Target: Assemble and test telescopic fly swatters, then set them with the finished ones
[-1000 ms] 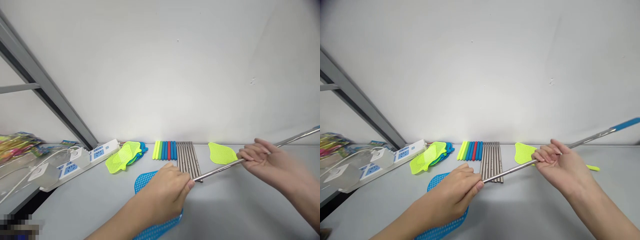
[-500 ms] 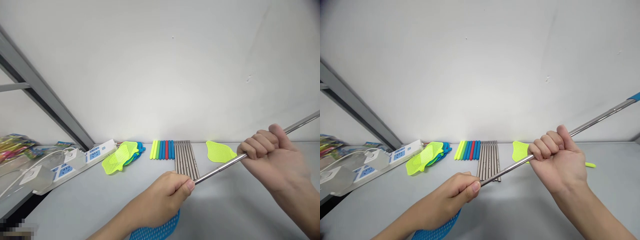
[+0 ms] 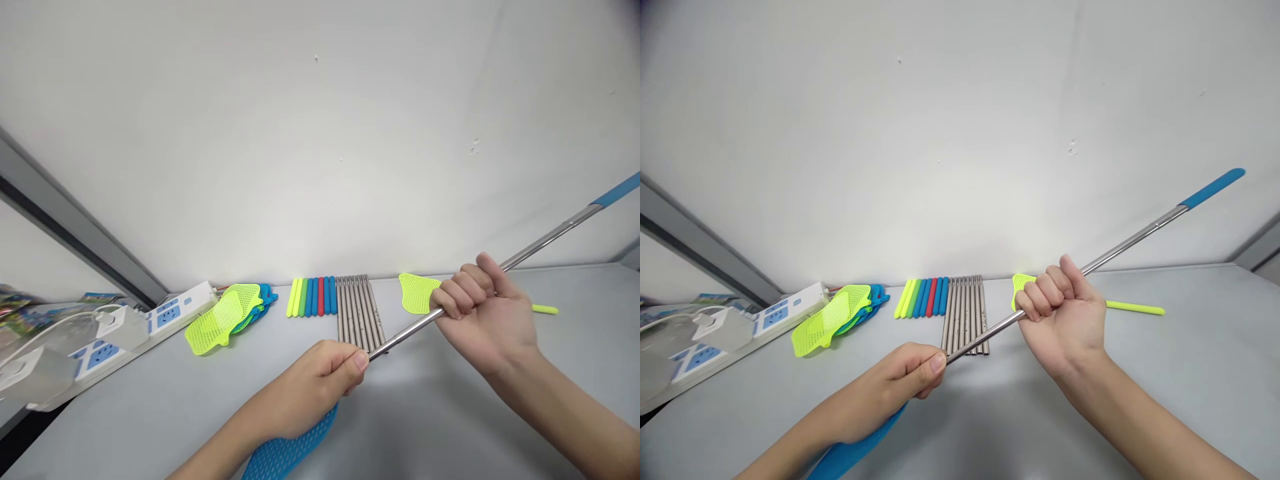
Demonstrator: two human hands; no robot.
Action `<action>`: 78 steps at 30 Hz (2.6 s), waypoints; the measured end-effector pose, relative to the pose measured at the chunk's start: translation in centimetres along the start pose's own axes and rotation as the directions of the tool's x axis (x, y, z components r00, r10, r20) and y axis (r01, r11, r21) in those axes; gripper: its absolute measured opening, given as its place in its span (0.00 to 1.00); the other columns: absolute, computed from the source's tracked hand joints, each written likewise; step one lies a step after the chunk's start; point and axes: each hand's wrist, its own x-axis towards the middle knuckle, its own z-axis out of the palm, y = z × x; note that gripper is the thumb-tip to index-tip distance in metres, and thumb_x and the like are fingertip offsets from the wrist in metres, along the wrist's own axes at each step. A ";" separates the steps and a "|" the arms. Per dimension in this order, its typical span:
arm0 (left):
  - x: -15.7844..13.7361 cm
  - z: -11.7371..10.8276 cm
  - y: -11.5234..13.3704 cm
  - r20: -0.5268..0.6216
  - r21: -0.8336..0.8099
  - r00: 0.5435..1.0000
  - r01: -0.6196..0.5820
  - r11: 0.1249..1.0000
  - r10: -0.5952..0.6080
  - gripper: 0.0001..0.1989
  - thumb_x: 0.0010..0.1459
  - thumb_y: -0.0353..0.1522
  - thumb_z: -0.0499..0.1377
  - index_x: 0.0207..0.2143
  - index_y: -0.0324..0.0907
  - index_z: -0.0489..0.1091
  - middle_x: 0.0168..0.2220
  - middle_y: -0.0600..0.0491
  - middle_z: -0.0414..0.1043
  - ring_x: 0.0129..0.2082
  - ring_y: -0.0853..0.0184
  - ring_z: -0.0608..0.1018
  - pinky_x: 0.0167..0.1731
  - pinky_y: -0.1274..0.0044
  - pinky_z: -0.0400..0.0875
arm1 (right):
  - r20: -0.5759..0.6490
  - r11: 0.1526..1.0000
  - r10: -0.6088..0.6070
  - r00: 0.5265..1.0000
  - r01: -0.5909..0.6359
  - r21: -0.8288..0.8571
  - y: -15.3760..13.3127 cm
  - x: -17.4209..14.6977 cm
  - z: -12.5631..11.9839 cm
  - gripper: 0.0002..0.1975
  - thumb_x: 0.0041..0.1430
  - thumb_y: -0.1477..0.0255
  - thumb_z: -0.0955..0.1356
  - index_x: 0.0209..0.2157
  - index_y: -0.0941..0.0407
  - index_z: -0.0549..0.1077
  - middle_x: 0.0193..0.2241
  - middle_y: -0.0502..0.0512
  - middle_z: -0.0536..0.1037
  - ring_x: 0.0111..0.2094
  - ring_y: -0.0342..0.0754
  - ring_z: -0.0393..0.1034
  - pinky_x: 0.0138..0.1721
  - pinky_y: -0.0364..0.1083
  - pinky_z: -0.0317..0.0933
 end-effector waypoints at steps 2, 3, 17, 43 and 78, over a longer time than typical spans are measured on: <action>0.1 0.1 0.0 -0.006 0.005 1.000 0.002 1.000 -0.002 0.18 0.58 0.41 0.41 0.19 0.41 0.51 0.20 0.59 0.48 0.21 0.73 0.53 0.21 0.80 0.49 | -0.028 0.999 0.022 0.999 -0.021 0.032 0.3 -0.1 0.0 0.21 0.55 0.69 0.59 0.16 0.56 0.41 0.11 0.44 0.40 0.14 0.40 0.33 0.14 0.42 0.39; 0.1 0.1 0.0 -0.010 0.008 1.000 0.006 1.000 -0.006 0.18 0.58 0.42 0.41 0.19 0.41 0.50 0.20 0.59 0.48 0.21 0.73 0.53 0.21 0.81 0.49 | -0.042 0.998 0.031 0.999 -0.029 0.051 0.4 -0.1 0.0 0.21 0.55 0.69 0.59 0.16 0.56 0.41 0.11 0.44 0.40 0.14 0.40 0.33 0.13 0.42 0.39; 0.7 -0.1 -0.6 -0.106 0.278 0.991 -0.043 0.960 0.075 0.18 0.59 0.39 0.42 0.19 0.41 0.52 0.19 0.59 0.51 0.22 0.72 0.57 0.23 0.80 0.52 | -0.082 0.989 0.137 0.987 -0.132 0.070 2.3 -1.0 -0.2 0.18 0.53 0.71 0.60 0.17 0.56 0.44 0.14 0.43 0.44 0.14 0.38 0.41 0.15 0.41 0.47; -0.2 1.1 -0.2 -0.098 0.602 0.962 -0.148 0.785 0.256 0.15 0.61 0.33 0.39 0.21 0.41 0.50 0.21 0.59 0.55 0.26 0.71 0.61 0.32 0.77 0.55 | -0.343 0.965 0.210 0.916 -0.138 0.223 4.2 -3.5 0.7 0.20 0.47 0.77 0.62 0.16 0.56 0.42 0.14 0.42 0.39 0.15 0.39 0.35 0.15 0.40 0.42; -0.5 -1.9 0.3 -0.065 0.852 0.946 -0.114 0.511 0.318 0.13 0.59 0.32 0.42 0.24 0.41 0.59 0.26 0.55 0.59 0.30 0.67 0.60 0.37 0.71 0.53 | -0.429 0.897 0.441 0.788 -0.375 0.232 0.1 -0.1 0.7 0.10 0.50 0.81 0.56 0.21 0.55 0.49 0.17 0.42 0.47 0.14 0.36 0.45 0.15 0.39 0.51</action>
